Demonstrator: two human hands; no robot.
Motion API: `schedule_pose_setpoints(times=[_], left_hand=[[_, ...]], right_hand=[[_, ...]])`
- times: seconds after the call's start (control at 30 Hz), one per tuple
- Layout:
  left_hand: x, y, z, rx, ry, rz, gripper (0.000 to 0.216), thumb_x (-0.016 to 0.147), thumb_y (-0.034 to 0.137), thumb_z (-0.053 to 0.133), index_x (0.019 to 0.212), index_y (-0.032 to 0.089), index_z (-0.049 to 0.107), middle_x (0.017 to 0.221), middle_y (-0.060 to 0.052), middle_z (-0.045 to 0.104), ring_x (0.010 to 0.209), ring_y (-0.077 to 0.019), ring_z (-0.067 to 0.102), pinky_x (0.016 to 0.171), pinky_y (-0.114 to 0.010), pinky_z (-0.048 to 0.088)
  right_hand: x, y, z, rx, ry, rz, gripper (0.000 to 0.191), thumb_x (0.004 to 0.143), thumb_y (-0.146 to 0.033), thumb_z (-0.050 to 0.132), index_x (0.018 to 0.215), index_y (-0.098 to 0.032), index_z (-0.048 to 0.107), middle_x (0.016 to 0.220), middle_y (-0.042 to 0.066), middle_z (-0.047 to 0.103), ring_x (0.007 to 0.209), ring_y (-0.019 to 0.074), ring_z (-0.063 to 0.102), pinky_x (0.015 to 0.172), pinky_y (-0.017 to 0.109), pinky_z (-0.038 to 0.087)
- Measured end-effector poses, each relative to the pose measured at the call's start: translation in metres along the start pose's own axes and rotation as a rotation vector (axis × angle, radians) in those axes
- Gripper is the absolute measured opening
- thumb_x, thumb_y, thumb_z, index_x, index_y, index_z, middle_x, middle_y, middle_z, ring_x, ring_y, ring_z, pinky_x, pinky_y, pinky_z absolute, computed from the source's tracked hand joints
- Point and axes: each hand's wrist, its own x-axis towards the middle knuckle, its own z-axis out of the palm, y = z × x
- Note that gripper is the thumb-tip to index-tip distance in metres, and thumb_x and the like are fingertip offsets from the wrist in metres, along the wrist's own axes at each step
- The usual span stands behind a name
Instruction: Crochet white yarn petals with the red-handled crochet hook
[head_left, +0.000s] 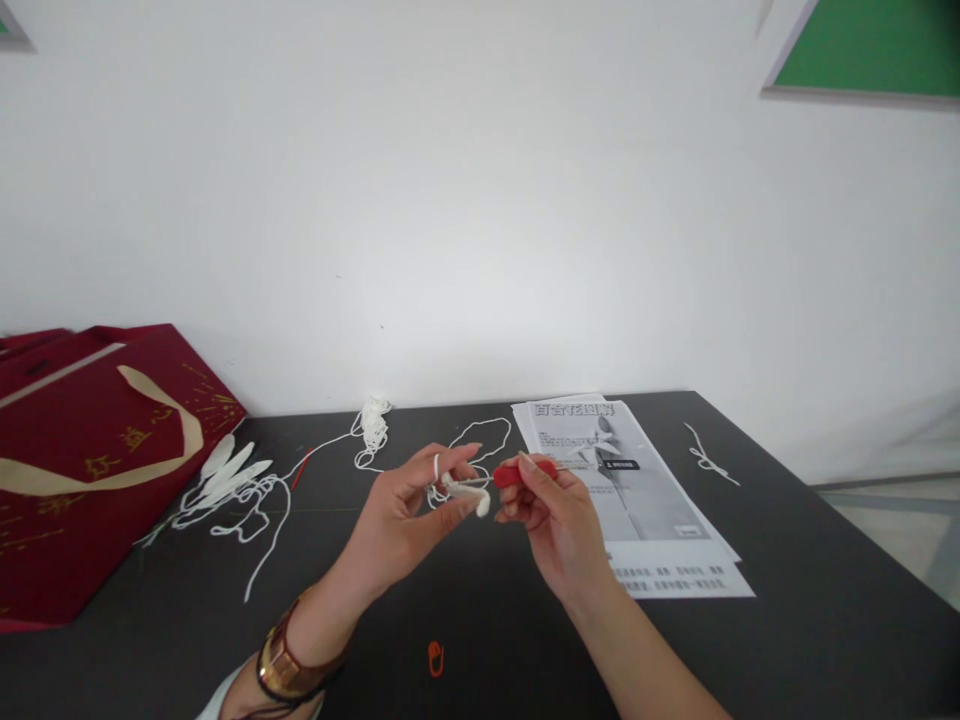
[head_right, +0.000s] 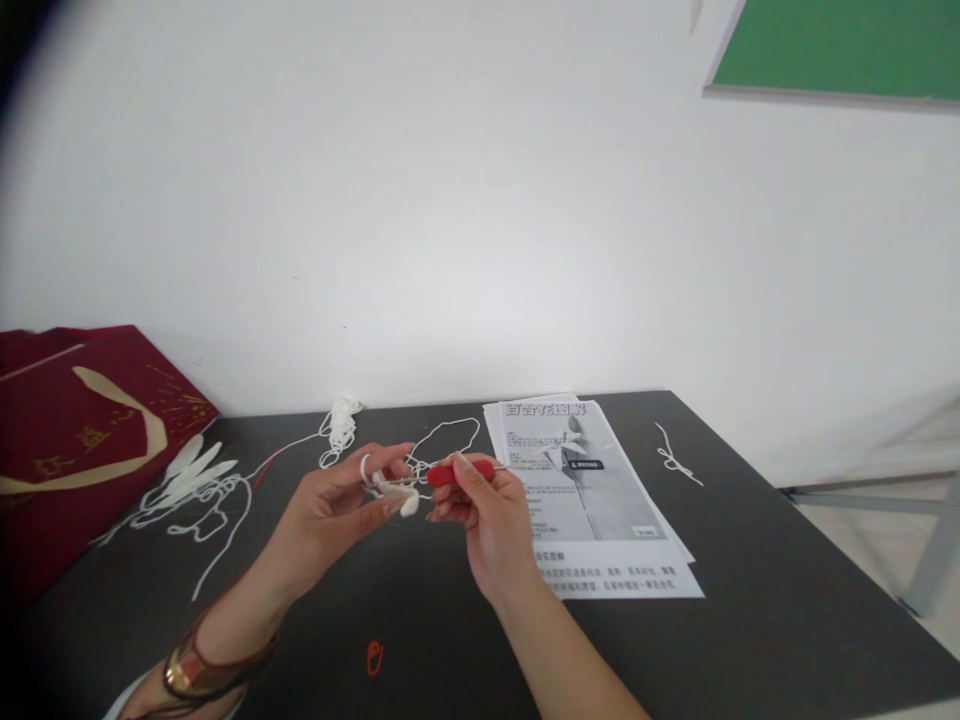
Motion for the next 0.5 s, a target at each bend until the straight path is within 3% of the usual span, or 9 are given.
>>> schedule_pose_setpoints(times=[0.13,0.23,0.37,0.5], left_hand=[[0.002,0.002,-0.009,0.181,-0.004,0.007,0.027,0.077,0.018,0.070,0.102,0.025,0.076,0.075,-0.001,0.057,0.070,-0.0146,0.053,0.064,-0.026,0.042],[0.001,-0.002,-0.012,0.235,0.001,-0.047,0.035,0.078,0.020,0.069,0.113,0.026,0.072,0.072,0.001,0.057,0.067,-0.0141,0.050,0.062,-0.026,0.040],[0.000,-0.006,-0.007,0.089,0.060,-0.147,0.050,0.074,0.021,0.073,0.124,0.026,0.064,0.067,0.003,0.058,0.064,-0.0129,0.051,0.064,-0.026,0.042],[-0.002,-0.016,0.007,-0.113,0.242,-0.110,0.055,0.070,0.017,0.077,0.123,0.026,0.065,0.069,0.002,0.065,0.066,-0.0125,0.057,0.067,-0.025,0.047]], right_hand=[[0.001,0.001,-0.001,-0.045,-0.005,-0.014,0.022,0.075,-0.034,0.076,0.076,-0.012,0.071,0.058,0.002,0.070,0.045,0.0087,0.061,0.047,0.018,0.056],[0.001,0.001,-0.002,-0.075,-0.015,-0.036,0.021,0.075,-0.033,0.076,0.076,-0.013,0.071,0.062,0.003,0.072,0.046,0.0091,0.061,0.047,0.018,0.056],[0.004,0.000,-0.003,-0.062,-0.026,-0.035,0.020,0.073,-0.032,0.077,0.075,-0.013,0.071,0.061,0.003,0.071,0.046,0.0094,0.061,0.046,0.018,0.055],[0.007,0.003,-0.005,0.029,-0.008,0.032,0.022,0.072,-0.032,0.078,0.075,-0.012,0.071,0.057,0.001,0.068,0.045,0.0087,0.059,0.046,0.018,0.056]])
